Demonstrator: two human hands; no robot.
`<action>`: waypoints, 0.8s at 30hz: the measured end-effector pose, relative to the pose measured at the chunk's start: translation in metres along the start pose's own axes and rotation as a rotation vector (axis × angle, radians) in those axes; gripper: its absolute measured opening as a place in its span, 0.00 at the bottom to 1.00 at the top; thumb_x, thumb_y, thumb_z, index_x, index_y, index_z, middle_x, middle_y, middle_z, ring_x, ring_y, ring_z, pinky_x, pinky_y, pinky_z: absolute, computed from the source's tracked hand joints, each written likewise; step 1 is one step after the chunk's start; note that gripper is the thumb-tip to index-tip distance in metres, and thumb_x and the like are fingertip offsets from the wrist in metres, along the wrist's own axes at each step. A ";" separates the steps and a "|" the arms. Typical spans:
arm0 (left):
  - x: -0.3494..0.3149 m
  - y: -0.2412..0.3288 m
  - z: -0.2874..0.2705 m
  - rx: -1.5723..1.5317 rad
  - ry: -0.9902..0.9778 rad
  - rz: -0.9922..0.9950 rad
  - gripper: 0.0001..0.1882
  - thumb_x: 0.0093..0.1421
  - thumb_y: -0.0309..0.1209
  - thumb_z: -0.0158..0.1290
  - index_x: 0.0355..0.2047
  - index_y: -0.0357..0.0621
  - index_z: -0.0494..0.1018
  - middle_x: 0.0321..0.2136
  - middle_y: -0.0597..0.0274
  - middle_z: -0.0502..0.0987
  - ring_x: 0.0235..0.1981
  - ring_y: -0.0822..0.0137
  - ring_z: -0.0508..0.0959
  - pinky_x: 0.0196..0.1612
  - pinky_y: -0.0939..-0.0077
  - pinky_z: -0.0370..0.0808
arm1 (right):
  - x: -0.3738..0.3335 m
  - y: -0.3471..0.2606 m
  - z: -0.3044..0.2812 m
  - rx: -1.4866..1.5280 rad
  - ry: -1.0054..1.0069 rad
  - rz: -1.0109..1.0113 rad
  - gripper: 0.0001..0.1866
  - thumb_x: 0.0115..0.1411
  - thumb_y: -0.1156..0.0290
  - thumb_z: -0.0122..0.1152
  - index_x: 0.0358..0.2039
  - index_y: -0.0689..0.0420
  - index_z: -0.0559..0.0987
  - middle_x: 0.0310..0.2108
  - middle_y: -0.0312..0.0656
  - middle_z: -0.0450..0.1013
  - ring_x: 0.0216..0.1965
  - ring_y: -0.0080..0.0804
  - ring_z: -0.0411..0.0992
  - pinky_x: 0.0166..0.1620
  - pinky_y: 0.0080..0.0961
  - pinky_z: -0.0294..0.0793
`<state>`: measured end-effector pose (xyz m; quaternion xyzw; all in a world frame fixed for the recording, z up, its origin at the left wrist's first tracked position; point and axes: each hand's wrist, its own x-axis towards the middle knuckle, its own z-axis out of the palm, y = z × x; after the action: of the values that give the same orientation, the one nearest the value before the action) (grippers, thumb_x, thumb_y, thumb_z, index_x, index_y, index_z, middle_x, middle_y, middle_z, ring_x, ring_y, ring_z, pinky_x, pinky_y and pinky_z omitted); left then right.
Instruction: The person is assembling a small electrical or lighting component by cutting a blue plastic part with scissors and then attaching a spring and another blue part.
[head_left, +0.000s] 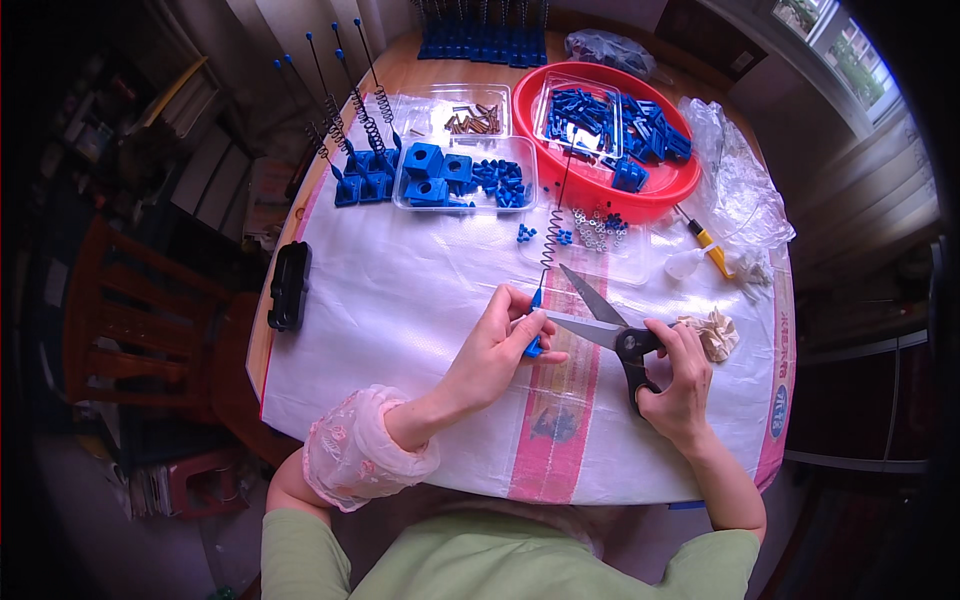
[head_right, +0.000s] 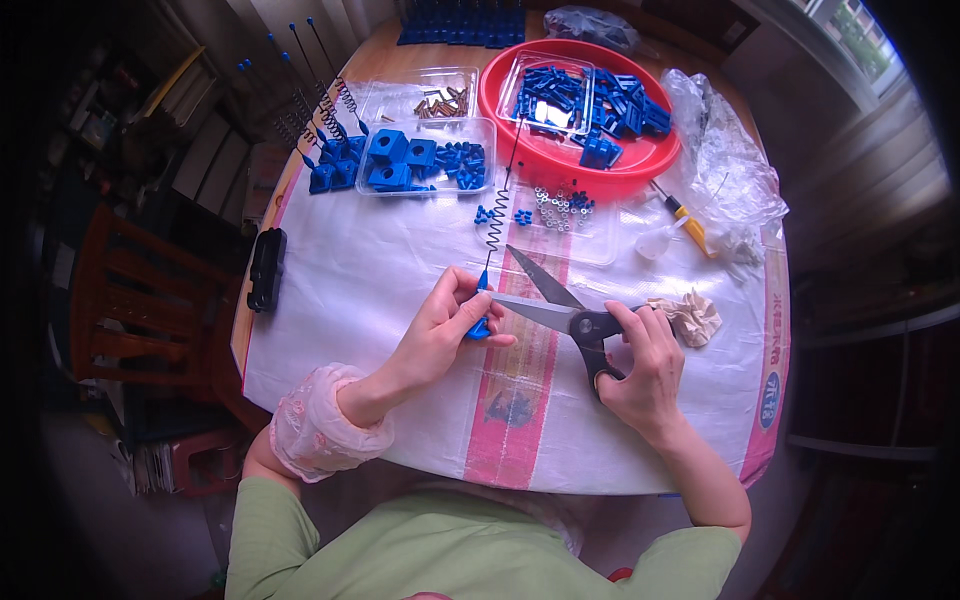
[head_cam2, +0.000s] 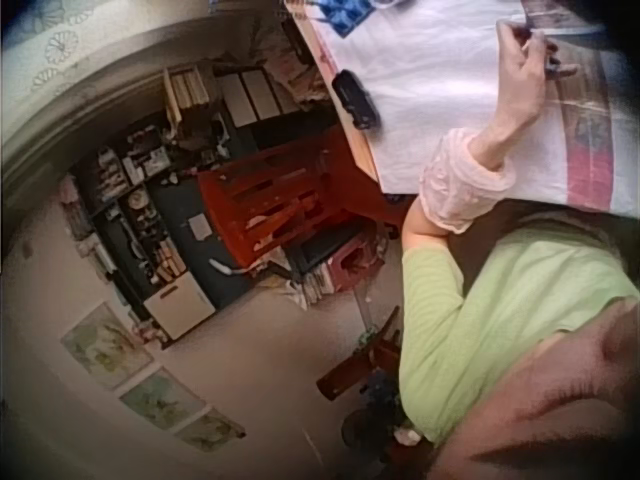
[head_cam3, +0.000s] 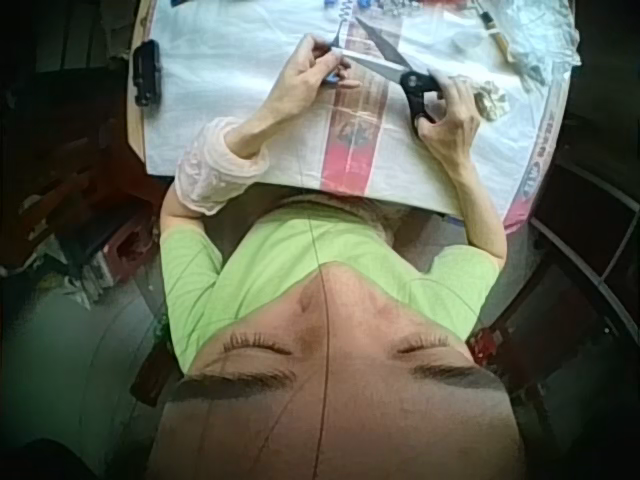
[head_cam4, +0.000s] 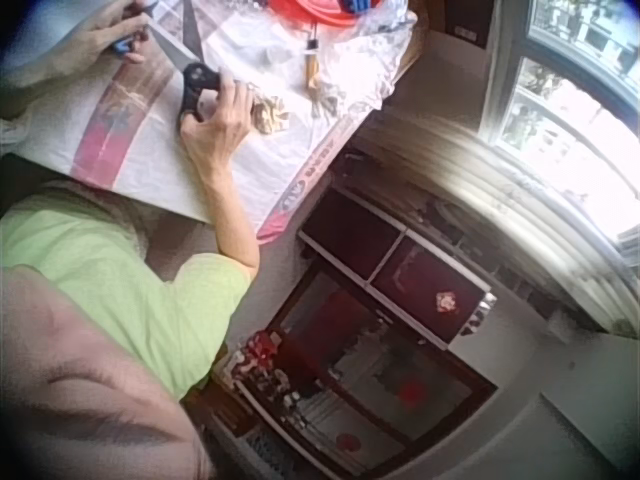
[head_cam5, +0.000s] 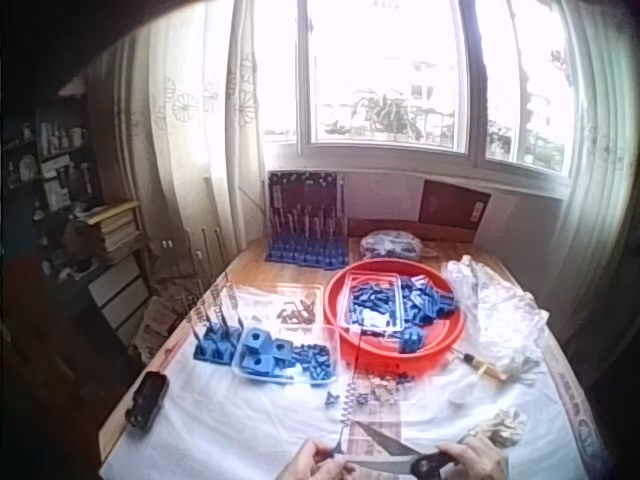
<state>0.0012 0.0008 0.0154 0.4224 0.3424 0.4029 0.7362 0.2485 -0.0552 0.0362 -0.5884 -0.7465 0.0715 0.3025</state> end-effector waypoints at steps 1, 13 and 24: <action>0.000 0.000 -0.001 0.001 -0.008 -0.010 0.07 0.71 0.30 0.41 0.41 0.39 0.59 0.36 0.58 0.70 0.35 0.75 0.74 0.45 0.68 0.83 | 0.000 0.000 0.000 0.002 0.001 0.000 0.34 0.32 0.82 0.58 0.47 0.59 0.74 0.29 0.42 0.65 0.31 0.39 0.66 0.32 0.33 0.67; 0.001 -0.001 0.000 -0.052 -0.002 0.016 0.07 0.71 0.28 0.41 0.44 0.38 0.60 0.38 0.59 0.67 0.38 0.75 0.73 0.48 0.66 0.82 | 0.000 -0.001 0.000 -0.012 0.008 -0.016 0.34 0.31 0.82 0.58 0.47 0.59 0.74 0.29 0.42 0.65 0.31 0.39 0.67 0.32 0.33 0.67; 0.001 -0.001 -0.001 -0.028 -0.014 -0.006 0.06 0.71 0.29 0.41 0.42 0.39 0.59 0.37 0.59 0.69 0.37 0.75 0.74 0.46 0.67 0.83 | 0.000 0.000 0.000 -0.019 0.011 -0.014 0.34 0.31 0.82 0.58 0.47 0.59 0.74 0.28 0.41 0.65 0.31 0.39 0.66 0.32 0.33 0.67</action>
<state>0.0007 0.0016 0.0135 0.4139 0.3329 0.4022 0.7457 0.2482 -0.0553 0.0361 -0.5865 -0.7493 0.0590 0.3017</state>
